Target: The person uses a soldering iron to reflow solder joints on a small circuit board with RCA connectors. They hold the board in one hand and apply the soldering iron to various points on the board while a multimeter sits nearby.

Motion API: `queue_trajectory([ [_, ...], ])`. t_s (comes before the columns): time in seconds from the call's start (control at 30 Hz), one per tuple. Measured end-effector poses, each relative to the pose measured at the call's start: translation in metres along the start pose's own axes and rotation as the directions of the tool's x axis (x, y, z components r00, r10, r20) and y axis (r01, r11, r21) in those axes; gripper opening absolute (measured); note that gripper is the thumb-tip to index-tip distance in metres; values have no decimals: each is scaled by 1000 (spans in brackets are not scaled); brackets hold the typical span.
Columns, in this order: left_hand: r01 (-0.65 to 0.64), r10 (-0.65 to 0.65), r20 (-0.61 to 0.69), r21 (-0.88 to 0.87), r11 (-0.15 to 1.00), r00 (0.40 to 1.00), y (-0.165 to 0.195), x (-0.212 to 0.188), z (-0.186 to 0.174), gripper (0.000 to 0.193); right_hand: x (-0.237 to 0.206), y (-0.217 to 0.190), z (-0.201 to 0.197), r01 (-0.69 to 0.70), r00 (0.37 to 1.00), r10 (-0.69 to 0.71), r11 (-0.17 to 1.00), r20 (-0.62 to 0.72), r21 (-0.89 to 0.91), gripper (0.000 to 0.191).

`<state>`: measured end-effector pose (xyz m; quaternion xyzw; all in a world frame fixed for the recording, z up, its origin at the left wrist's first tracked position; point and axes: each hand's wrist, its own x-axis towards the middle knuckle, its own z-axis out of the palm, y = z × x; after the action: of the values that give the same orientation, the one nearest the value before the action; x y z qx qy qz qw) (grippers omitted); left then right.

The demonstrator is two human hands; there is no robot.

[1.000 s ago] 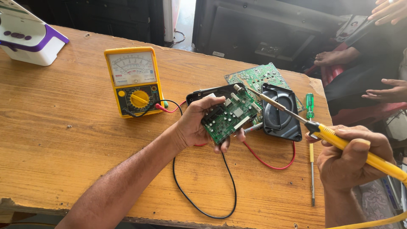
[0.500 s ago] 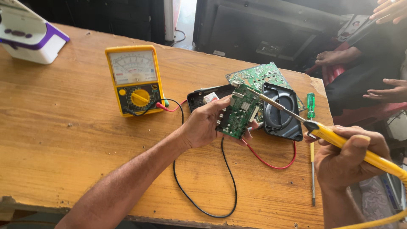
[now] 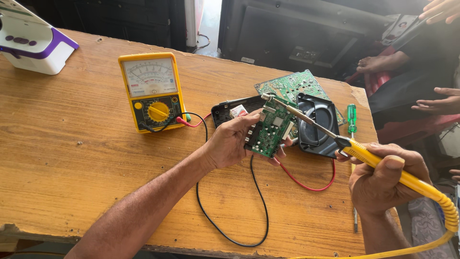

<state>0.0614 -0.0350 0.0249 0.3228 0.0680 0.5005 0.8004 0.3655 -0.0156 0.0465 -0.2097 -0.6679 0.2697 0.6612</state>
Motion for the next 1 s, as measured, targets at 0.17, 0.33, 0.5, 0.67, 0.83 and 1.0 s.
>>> queue_trajectory([
  [0.17, -12, 12, 18, 2, 1000, 1000, -1, 0, -1, 53, 0, 3, 0, -6, 1000, 7, 1000, -9, 31, 48],
  [0.33, 0, 1, 36, -29, 1000, 999, 0, 0, -1, 53, -1, 3, 0, 0, 1000, 0, 999, 3, 41, 48],
  [0.5, -3, 4, 32, -16, 1000, 999, 1, -1, 1, 54, -2, 2, 0, 13, 1000, -13, 1000, -1, 16, 48],
  [0.67, -8, 9, 28, -25, 1000, 1000, 2, -1, 1, 55, -2, 3, -1, 25, 1000, -25, 1000, 2, -10, 49],
  [0.83, -7, 8, 34, -36, 999, 999, 2, 0, -1, 55, -3, 4, -1, 28, 1000, -28, 1000, 2, -2, 49],
  [1.0, -4, 6, 30, -40, 999, 1000, 1, -1, -2, 56, -3, 3, 0, 32, 999, -32, 999, -7, -18, 50],
])
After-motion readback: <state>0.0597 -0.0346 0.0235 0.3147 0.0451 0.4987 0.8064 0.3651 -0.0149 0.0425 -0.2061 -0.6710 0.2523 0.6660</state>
